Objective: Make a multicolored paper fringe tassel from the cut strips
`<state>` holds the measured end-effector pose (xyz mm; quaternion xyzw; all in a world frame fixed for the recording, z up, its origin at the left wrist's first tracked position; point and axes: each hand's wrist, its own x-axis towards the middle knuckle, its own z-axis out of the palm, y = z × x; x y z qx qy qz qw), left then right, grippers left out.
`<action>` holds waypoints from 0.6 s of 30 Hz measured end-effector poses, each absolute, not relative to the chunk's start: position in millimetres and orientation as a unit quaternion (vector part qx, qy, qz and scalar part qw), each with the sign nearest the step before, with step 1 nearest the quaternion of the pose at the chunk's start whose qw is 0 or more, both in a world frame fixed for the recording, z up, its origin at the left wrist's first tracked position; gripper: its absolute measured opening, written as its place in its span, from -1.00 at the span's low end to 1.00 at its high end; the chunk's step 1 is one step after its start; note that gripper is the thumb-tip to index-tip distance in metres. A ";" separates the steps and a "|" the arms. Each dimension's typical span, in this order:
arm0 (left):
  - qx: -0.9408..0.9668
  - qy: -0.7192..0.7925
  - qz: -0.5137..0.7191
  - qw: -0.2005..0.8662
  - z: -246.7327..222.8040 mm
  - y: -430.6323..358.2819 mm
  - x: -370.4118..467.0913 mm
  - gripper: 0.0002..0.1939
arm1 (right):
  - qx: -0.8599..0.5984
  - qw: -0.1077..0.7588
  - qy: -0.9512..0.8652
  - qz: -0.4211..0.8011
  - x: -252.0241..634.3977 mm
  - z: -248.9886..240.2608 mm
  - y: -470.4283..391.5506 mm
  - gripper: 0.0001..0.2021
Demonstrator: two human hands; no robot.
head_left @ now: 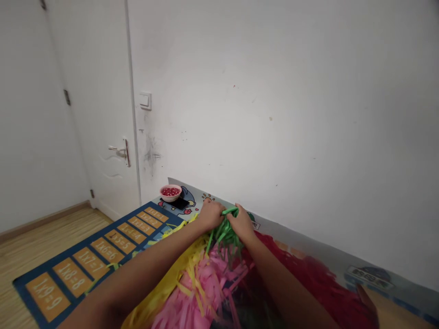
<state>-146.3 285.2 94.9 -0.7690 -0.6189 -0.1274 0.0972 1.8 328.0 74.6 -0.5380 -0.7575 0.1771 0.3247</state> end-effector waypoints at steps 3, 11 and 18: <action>-0.768 -0.621 -0.114 0.112 98.8 282.4 -146.4 -0.76 | -0.547 0.323 -0.751 0.181 3.3 71.1 329.7 -0.47; -0.753 -0.637 -0.097 0.134 102.3 286.9 -150.7 -0.75 | -0.530 0.340 -0.761 0.156 -2.8 68.4 316.4 -0.30; -0.757 -0.633 -0.105 0.127 108.1 288.2 -158.0 -0.73 | -0.584 0.300 -0.740 0.144 11.3 61.7 331.3 -0.57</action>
